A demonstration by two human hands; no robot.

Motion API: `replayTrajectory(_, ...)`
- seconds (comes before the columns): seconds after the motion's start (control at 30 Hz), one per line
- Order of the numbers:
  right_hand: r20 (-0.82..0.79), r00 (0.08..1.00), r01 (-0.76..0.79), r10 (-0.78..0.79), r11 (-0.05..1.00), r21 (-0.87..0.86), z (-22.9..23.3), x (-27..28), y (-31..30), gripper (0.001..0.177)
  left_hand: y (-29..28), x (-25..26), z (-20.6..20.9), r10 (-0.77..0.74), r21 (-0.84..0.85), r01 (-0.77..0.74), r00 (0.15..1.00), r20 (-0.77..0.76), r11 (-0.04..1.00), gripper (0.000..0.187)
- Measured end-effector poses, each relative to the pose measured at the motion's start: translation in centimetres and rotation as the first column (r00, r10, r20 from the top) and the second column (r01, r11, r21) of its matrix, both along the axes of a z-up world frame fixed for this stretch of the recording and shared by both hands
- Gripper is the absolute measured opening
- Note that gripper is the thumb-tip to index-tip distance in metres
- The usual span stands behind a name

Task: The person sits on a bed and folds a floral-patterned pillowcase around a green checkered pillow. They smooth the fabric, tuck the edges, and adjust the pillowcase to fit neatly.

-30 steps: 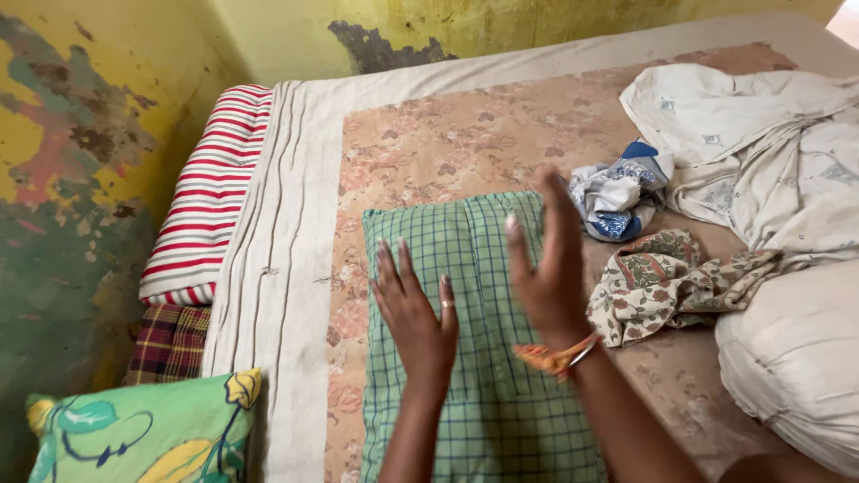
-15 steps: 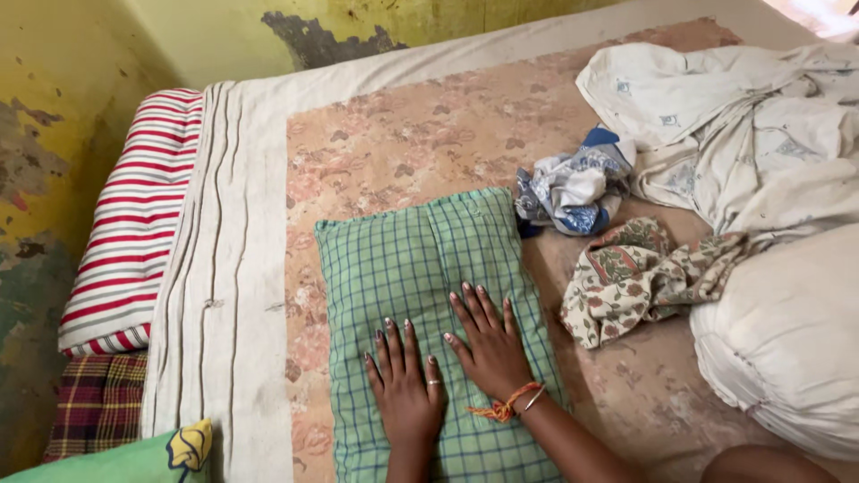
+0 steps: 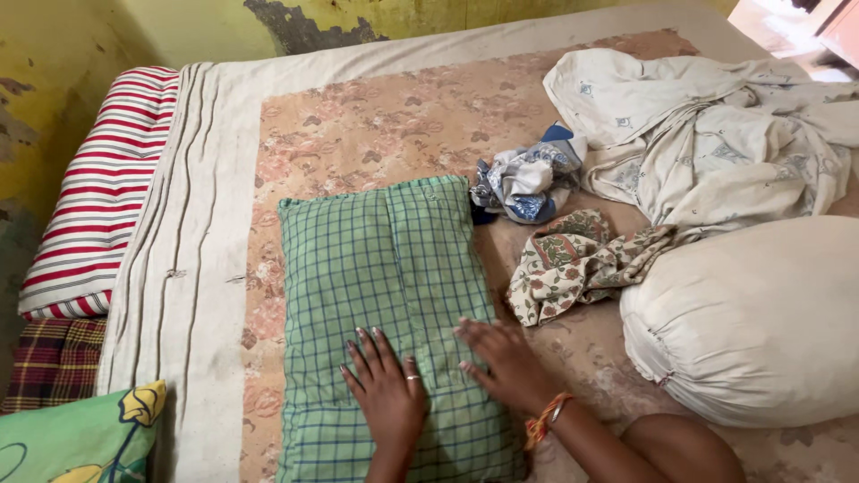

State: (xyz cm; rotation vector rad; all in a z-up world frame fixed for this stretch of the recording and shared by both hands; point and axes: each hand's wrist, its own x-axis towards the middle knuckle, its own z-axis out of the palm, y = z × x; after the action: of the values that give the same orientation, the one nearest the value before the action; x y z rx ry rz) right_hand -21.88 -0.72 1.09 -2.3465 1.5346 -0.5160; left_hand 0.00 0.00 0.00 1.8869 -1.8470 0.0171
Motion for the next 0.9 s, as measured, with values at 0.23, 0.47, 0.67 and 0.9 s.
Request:
replayTrajectory(0.23,0.506,0.243,0.737,-0.828,0.497,0.458,-6.7,-11.1,-2.5,0.024,1.1,-1.9,1.0,0.009,0.034,-0.009,1.000,-0.007,0.999,0.064)
replayTrajectory(0.47,0.764,0.224,0.526,-0.605,0.735,0.428,-15.6,-11.8,-4.7,0.027,0.9,-1.7,1.4,0.003,0.000,-0.003,1.000,-0.009,1.000,0.065)
replayTrajectory(0.67,0.752,0.401,0.359,-0.523,0.845,0.397,-7.5,-5.0,-3.7,0.032,0.7,-1.4,1.2,-0.004,0.004,0.004,1.000,-0.022,1.000,0.065)
replayTrajectory(0.9,0.657,0.744,0.147,-0.122,0.989,0.018,9.5,3.5,-1.8,0.023,-0.5,-3.7,6.3,-0.390,-0.248,0.309,0.811,-0.436,0.918,0.072)
